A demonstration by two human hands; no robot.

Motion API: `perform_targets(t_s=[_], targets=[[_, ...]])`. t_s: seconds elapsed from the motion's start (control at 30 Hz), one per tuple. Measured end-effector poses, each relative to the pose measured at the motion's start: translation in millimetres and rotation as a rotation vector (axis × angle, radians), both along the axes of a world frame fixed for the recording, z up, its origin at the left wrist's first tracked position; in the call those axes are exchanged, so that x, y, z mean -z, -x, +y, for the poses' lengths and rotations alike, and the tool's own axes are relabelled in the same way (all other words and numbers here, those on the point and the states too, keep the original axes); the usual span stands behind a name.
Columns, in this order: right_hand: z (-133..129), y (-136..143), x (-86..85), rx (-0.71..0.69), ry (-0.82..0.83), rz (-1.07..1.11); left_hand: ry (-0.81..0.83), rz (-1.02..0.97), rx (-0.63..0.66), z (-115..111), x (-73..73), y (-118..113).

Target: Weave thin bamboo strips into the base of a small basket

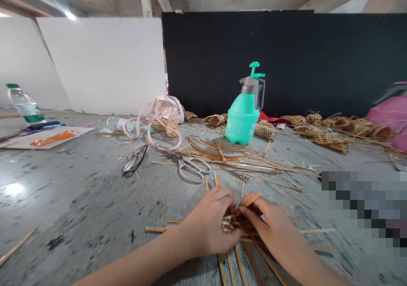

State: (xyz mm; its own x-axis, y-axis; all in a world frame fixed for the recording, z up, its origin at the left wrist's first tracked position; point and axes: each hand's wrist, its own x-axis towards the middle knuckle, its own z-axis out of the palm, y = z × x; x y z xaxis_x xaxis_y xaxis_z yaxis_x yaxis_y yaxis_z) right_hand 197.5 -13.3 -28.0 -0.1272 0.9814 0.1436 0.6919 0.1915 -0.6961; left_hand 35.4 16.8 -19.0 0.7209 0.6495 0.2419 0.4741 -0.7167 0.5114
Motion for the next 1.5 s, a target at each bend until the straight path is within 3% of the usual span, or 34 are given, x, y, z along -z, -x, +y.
perform_targets(t_s=[0.47, 0.87, 1.2, 1.3, 1.43, 1.5], targets=[[-0.1, 0.3, 4.1, 0.041, -0.033, 0.013, -0.006, 0.111, -0.035, -2.2, -6.4, -3.3], [11.5, -7.0, 0.8, -0.051, 0.287, 0.395, 0.067, 0.092, -0.052, -4.4, -8.8, -0.4], [9.5, -8.7, 3.7, -0.081, 0.364, 0.559, 0.098, 0.095, -0.036, -4.3, -10.6, -1.5], [0.6, -14.6, -3.2, -0.098, 0.261, 0.409, 0.096, 0.074, -0.028, -4.5, -11.3, -0.3], [-22.9, -25.2, -6.0, 0.106, -0.164, -0.112, 0.095, 0.083, -0.033, -5.4, -12.7, 1.0], [-35.1, -26.5, -1.5, 0.112, -0.276, -0.303, 0.105, 0.091, -0.037, -5.9, -13.3, 1.1]])
